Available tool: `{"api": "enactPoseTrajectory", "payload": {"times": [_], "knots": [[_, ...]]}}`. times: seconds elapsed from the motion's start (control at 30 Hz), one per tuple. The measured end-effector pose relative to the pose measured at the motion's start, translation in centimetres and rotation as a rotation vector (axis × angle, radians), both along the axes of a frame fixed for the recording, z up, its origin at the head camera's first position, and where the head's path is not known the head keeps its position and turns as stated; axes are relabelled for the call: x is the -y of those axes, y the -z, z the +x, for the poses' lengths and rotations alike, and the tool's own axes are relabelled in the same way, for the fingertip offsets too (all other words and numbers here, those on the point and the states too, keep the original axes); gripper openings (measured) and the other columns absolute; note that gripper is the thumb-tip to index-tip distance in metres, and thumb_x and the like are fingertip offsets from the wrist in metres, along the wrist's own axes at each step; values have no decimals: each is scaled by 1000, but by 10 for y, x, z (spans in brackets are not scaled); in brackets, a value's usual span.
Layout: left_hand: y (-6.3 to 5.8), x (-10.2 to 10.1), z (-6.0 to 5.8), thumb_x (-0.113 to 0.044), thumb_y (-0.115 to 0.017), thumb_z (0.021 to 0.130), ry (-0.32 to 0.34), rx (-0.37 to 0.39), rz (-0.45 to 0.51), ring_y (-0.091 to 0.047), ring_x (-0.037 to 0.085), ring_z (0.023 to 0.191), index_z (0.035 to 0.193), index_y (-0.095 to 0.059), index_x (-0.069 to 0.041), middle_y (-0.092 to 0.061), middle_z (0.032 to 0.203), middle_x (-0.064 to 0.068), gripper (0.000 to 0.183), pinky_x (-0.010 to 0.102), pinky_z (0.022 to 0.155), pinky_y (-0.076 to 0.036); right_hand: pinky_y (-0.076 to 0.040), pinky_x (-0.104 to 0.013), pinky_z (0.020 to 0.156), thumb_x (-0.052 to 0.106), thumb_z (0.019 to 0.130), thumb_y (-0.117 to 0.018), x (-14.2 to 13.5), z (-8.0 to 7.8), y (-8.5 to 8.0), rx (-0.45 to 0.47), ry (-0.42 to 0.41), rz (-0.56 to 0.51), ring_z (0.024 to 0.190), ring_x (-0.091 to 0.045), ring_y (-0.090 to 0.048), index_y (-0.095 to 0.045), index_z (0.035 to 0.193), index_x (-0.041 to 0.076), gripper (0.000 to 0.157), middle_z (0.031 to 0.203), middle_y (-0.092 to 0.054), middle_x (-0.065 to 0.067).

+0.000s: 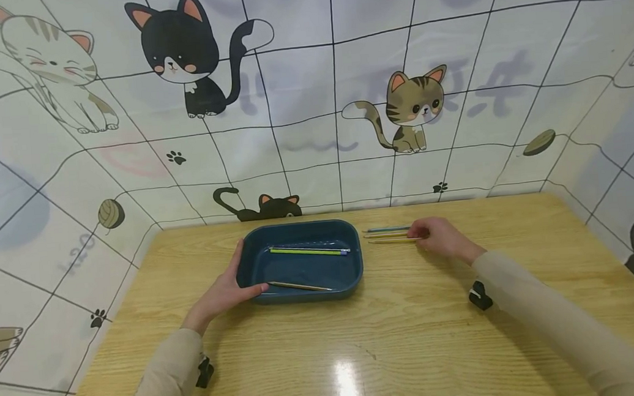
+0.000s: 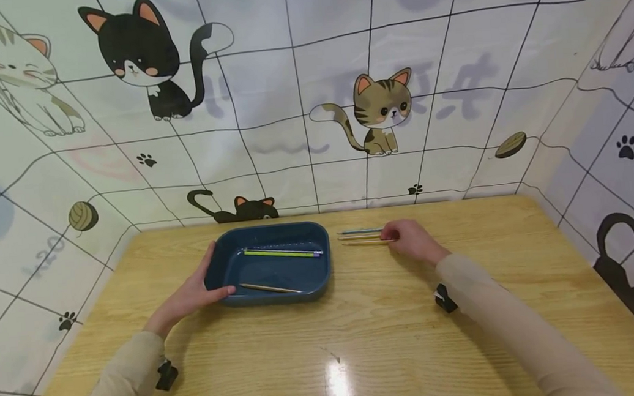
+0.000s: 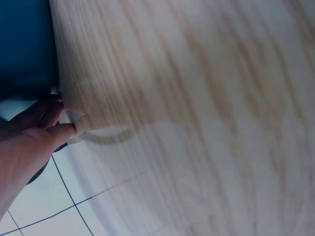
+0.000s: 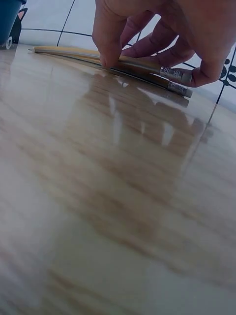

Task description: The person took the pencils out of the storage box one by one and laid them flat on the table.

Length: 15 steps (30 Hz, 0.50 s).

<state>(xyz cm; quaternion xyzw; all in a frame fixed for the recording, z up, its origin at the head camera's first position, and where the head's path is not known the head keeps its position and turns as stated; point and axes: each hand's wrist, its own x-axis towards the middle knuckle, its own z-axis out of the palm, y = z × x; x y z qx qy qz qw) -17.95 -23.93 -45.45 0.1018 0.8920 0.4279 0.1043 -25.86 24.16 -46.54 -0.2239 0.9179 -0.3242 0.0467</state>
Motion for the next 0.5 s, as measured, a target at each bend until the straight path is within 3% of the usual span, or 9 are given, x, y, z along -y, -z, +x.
{"api": "enactPoseTrajectory", "payload": {"times": [0.27,0.5], "knots": [[0,0,1,-37,-77,82,0,3,5,-10,45,141,156,7,-18,1,159,19,114,61,109,-15,-50,-44,77,-11,79,-64,3,-1,-2,-53,-47,46,83,-25,-61,-69,93,-2,18,88,-67,-9],[-3,-1,2,-32,-78,81,1,4,0,-11,47,140,156,7,-17,0,159,20,114,62,108,-17,-49,-41,74,-8,81,-66,3,-3,1,-60,-33,71,81,-21,-60,-69,91,1,15,86,-67,-6]]}}
